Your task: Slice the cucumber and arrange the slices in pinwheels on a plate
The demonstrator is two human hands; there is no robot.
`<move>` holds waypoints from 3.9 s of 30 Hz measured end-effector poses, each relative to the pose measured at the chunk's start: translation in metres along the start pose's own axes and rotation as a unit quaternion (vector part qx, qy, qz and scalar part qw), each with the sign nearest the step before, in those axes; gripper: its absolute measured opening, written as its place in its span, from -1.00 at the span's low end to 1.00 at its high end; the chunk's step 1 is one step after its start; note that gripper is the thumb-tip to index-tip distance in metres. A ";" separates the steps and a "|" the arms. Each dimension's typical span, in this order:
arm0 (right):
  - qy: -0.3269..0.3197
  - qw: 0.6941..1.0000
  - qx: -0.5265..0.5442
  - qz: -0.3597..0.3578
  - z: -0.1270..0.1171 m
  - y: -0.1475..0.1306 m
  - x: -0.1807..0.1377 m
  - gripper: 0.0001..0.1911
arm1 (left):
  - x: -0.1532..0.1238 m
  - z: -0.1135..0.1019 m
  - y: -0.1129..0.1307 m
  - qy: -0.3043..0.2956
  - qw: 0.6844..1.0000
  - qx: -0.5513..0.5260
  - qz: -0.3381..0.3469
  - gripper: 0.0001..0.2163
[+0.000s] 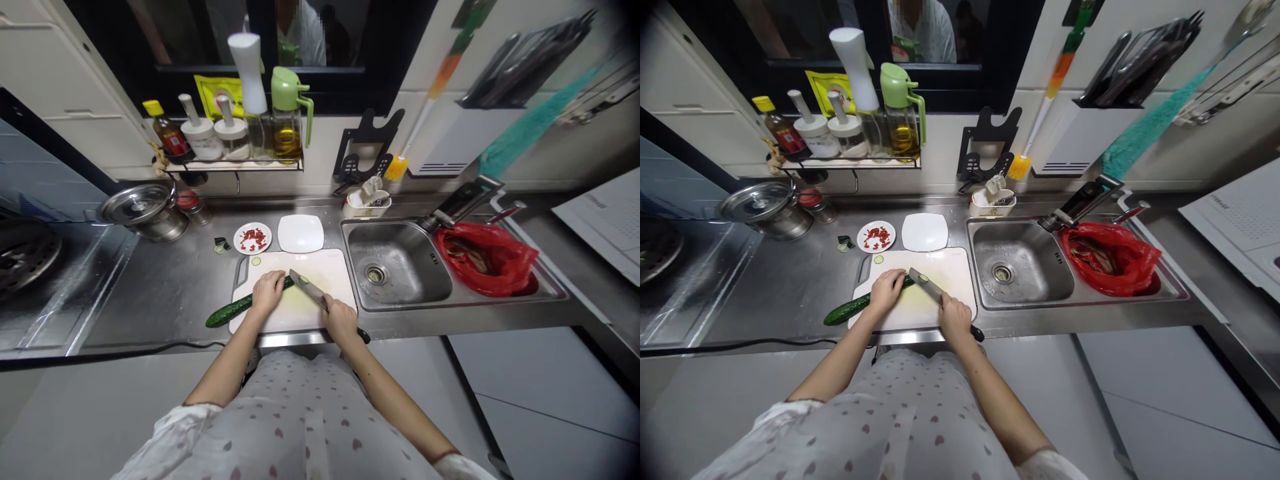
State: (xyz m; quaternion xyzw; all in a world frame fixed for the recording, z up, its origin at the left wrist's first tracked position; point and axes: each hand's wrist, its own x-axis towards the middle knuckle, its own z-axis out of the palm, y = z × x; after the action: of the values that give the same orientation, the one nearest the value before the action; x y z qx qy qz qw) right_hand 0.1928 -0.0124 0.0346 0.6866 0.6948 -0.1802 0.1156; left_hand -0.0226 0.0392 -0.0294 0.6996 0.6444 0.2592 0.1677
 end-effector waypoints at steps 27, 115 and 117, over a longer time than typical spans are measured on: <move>0.062 0.998 0.005 -0.017 0.009 0.016 -0.002 -0.50 | 0.016 0.004 0.027 -0.029 0.990 -0.132 -0.038 -0.91; -0.063 0.992 0.077 -0.076 -0.007 -0.021 0.010 -0.72 | -0.001 0.007 -0.012 -0.020 0.993 0.045 0.107 -0.73; -0.066 0.992 0.077 -0.074 -0.009 -0.020 0.009 -0.72 | -0.001 0.007 -0.012 -0.022 0.994 0.040 0.104 -0.73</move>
State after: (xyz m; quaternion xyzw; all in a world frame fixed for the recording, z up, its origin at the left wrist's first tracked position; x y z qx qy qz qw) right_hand 0.1730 -0.0004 0.0405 0.6267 0.7189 -0.2857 0.0941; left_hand -0.0283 0.0403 -0.0421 0.7745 0.5740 0.2343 0.1259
